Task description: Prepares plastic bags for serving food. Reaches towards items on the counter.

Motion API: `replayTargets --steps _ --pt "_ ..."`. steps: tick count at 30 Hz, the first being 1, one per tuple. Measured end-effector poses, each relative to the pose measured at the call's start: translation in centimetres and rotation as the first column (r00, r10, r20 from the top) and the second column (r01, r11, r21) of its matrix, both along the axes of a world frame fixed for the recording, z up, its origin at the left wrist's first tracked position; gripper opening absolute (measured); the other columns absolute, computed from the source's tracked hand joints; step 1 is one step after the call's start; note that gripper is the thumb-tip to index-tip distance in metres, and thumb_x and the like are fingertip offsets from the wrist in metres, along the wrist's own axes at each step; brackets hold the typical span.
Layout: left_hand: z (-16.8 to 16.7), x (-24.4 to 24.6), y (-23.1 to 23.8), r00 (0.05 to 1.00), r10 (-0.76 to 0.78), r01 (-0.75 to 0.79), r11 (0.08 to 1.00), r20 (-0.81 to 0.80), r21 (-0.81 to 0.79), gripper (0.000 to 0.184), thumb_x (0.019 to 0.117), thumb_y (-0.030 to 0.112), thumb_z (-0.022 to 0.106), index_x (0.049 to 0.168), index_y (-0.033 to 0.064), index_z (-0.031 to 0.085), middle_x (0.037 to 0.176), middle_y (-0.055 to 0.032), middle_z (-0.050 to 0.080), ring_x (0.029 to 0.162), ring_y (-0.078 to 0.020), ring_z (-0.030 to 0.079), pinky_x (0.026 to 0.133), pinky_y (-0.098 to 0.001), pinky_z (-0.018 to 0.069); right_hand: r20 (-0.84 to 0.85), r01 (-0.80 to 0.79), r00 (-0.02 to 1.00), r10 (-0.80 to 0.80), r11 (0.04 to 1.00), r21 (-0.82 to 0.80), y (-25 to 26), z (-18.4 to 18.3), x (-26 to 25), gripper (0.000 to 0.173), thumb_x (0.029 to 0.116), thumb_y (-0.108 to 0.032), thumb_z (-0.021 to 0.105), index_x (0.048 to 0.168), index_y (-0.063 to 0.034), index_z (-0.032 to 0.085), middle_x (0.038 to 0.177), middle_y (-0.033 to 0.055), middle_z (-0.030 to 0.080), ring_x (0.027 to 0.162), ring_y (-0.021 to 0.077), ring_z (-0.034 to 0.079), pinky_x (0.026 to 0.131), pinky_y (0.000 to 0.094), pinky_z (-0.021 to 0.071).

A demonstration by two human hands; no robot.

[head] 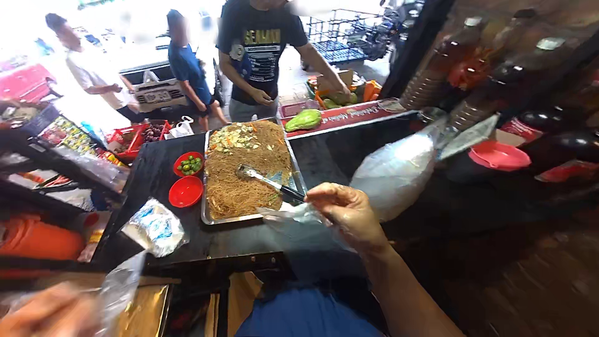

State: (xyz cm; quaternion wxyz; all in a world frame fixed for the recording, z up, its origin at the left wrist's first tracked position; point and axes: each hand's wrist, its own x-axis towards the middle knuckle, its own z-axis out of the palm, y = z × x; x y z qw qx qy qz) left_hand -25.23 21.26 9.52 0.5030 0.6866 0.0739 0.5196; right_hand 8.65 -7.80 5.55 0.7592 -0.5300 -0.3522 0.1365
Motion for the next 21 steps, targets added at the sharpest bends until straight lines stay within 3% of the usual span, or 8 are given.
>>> replayTargets --steps 2,3,5,8,11,14,19,21 --pt "0.2 4.8 -4.5 0.974 -0.118 0.132 0.989 -0.192 0.060 0.046 0.0880 0.021 0.076 0.130 0.0337 0.062 0.128 0.0132 0.066 0.085 0.0023 0.066 0.067 -0.0137 0.0542 0.139 -0.098 0.985 0.098 0.995 -0.007 1.2 0.4 -1.2 0.024 0.0917 0.006 0.062 0.107 -0.0055 0.078 0.103 0.0005 0.077 0.074 -0.0001 0.066 0.063 0.0157 0.0557" --pt "0.0 7.5 -7.1 0.945 -0.196 0.224 0.971 -0.260 0.079 0.058 0.0855 0.030 0.080 0.138 0.0338 0.056 0.140 0.0124 0.059 0.081 0.0047 0.063 0.062 -0.0119 0.0516 0.187 -0.168 0.968 0.166 0.986 -0.004 1.7 0.6 -1.9 0.022 0.0936 0.003 0.064 0.108 -0.0064 0.078 0.105 0.0016 0.077 0.087 0.0045 0.071 0.077 0.0201 0.0603" --pt "-1.0 11.6 -10.5 0.869 -0.341 0.396 0.914 -0.358 0.089 0.081 0.0821 0.029 0.085 0.151 0.0179 0.044 0.151 -0.0010 0.051 0.076 -0.0003 0.061 0.059 -0.0179 0.0506 0.266 -0.260 0.930 0.253 0.966 -0.011 2.5 0.9 -3.4 0.018 0.0963 -0.001 0.066 0.110 -0.0075 0.077 0.108 0.0026 0.077 0.099 0.0100 0.073 0.089 0.0261 0.0617" --pt "-2.0 15.1 -12.1 0.821 -0.370 0.444 0.893 -0.436 0.079 0.069 0.0854 0.012 0.078 0.145 -0.0025 0.047 0.124 -0.0092 0.067 0.081 -0.0040 0.062 0.067 -0.0208 0.0536 0.420 -0.226 0.881 0.217 0.974 -0.028 2.8 1.3 -4.2 0.018 0.0973 -0.004 0.068 0.114 -0.0091 0.075 0.110 0.0032 0.076 0.102 0.0111 0.073 0.091 0.0279 0.0617" --pt "-2.9 16.1 -11.8 0.795 -0.374 0.454 0.889 -0.477 0.060 0.021 0.0955 0.008 0.064 0.114 -0.0001 0.070 0.091 -0.0045 0.070 0.076 -0.0057 0.063 0.070 -0.0221 0.0545 0.436 -0.142 0.888 0.144 0.989 -0.037 1.6 1.4 -3.5 0.020 0.0960 -0.006 0.070 0.116 -0.0086 0.074 0.111 0.0041 0.075 0.101 0.0131 0.073 0.087 0.0275 0.0634" --pt "-3.8 16.5 -11.8 0.751 -0.449 0.514 0.858 -0.484 0.001 0.015 0.0981 0.008 0.062 0.098 -0.0002 0.073 0.087 -0.0051 0.070 0.079 -0.0051 0.065 0.074 -0.0206 0.0551 0.398 -0.070 0.914 0.083 0.996 -0.047 0.4 0.9 -2.5 0.022 0.0951 -0.006 0.071 0.116 -0.0095 0.074 0.111 0.0025 0.075 0.096 0.0107 0.074 0.082 0.0242 0.0636" --pt "-4.7 18.2 -13.0 0.614 -0.656 0.641 0.739 -0.440 -0.207 0.036 0.0942 0.021 0.072 0.120 -0.0034 0.068 0.108 -0.0067 0.074 0.093 -0.0064 0.069 0.081 -0.0251 0.0575 0.387 0.015 0.922 0.021 0.996 -0.088 -0.6 -0.5 -2.1 0.017 0.0953 -0.007 0.070 0.112 -0.0078 0.075 0.107 0.0025 0.076 0.093 0.0094 0.073 0.081 0.0232 0.0633" --pt "-5.2 19.0 -13.4 0.571 -0.694 0.668 0.704 -0.439 -0.242 0.025 0.0925 0.014 0.073 0.110 -0.0040 0.071 0.099 -0.0060 0.075 0.089 -0.0052 0.070 0.081 -0.0245 0.0580 0.378 0.030 0.926 0.008 0.995 -0.095 -0.9 -0.8 -1.9 0.017 0.0947 -0.007 0.070 0.111 -0.0081 0.076 0.107 0.0028 0.076 0.094 0.0103 0.074 0.082 0.0239 0.0636"
